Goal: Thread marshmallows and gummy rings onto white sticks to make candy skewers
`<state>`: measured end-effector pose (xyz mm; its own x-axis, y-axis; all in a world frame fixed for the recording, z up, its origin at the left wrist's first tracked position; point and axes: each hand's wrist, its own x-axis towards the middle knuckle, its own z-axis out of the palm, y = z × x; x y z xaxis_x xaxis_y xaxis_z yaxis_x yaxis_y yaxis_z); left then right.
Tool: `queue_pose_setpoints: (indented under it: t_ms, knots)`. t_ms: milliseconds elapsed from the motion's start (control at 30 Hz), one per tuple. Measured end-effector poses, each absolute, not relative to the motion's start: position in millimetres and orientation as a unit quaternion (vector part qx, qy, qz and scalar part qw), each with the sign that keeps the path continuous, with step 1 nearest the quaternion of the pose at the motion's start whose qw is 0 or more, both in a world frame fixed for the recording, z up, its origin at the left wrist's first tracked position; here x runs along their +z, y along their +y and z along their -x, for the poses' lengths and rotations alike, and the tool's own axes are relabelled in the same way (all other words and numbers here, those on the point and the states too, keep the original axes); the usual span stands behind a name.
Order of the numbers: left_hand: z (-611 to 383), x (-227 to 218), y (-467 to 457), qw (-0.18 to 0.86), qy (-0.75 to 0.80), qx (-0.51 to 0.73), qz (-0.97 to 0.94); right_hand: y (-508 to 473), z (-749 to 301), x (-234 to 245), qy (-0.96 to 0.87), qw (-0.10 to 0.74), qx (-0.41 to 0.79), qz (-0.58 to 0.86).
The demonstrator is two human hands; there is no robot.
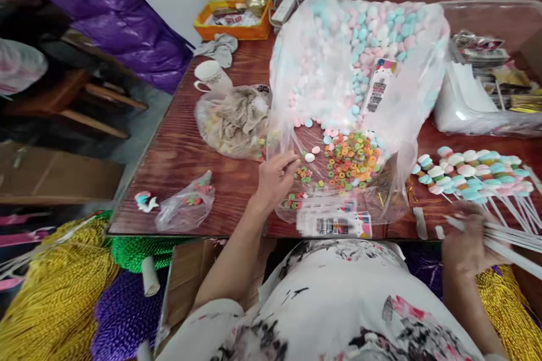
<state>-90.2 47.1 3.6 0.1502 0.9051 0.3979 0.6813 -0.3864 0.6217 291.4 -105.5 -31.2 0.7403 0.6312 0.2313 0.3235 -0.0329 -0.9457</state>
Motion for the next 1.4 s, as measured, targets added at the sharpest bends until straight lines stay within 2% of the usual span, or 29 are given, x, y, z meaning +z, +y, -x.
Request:
queue_pose_setpoints:
  t_ms: [100,233,333,500,600,733,800,1000,1233,1333,1400]
  knots:
    - [80,0,77,0.126,0.505,0.221,-0.824,-105,-268,-43,-0.284,0.625,0.263,0.678]
    - [61,-8,95,0.078,0.491,0.105,-0.861,-100,-265,-52,-0.319,0.643,0.253,0.649]
    - [63,-9,98,0.072,0.482,0.113,-0.866,-98,-269,-53,-0.324,0.660,0.276,0.620]
    - [77,-7,103,0.127,0.487,0.159,-0.850,-94,-268,-45,-0.288,0.685,0.286,0.605]
    - [79,-9,103,0.098,0.462,0.118,-0.873,-92,-266,-42,-0.272,0.693,0.280,0.606]
    - [78,-11,98,0.050,0.449,0.093,-0.887,-95,-265,-46,-0.279,0.664,0.240,0.651]
    - [77,-11,96,0.046,0.444,0.097,-0.890,-97,-266,-48,-0.285,0.653,0.226,0.664]
    - [64,-12,109,0.087,0.422,0.174,-0.886,-97,-272,-45,-0.326,0.627,0.340,0.621]
    - [54,-24,123,0.144,0.371,0.211,-0.893,-87,-264,-36,-0.311,0.656,0.303,0.617]
    - [53,-12,106,0.199,0.406,0.296,-0.841,-90,-256,-19,-0.318,0.637,0.313,0.629]
    - [51,1,88,0.285,0.454,0.373,-0.757,-95,-249,-5,-0.328,0.624,0.331,0.628]
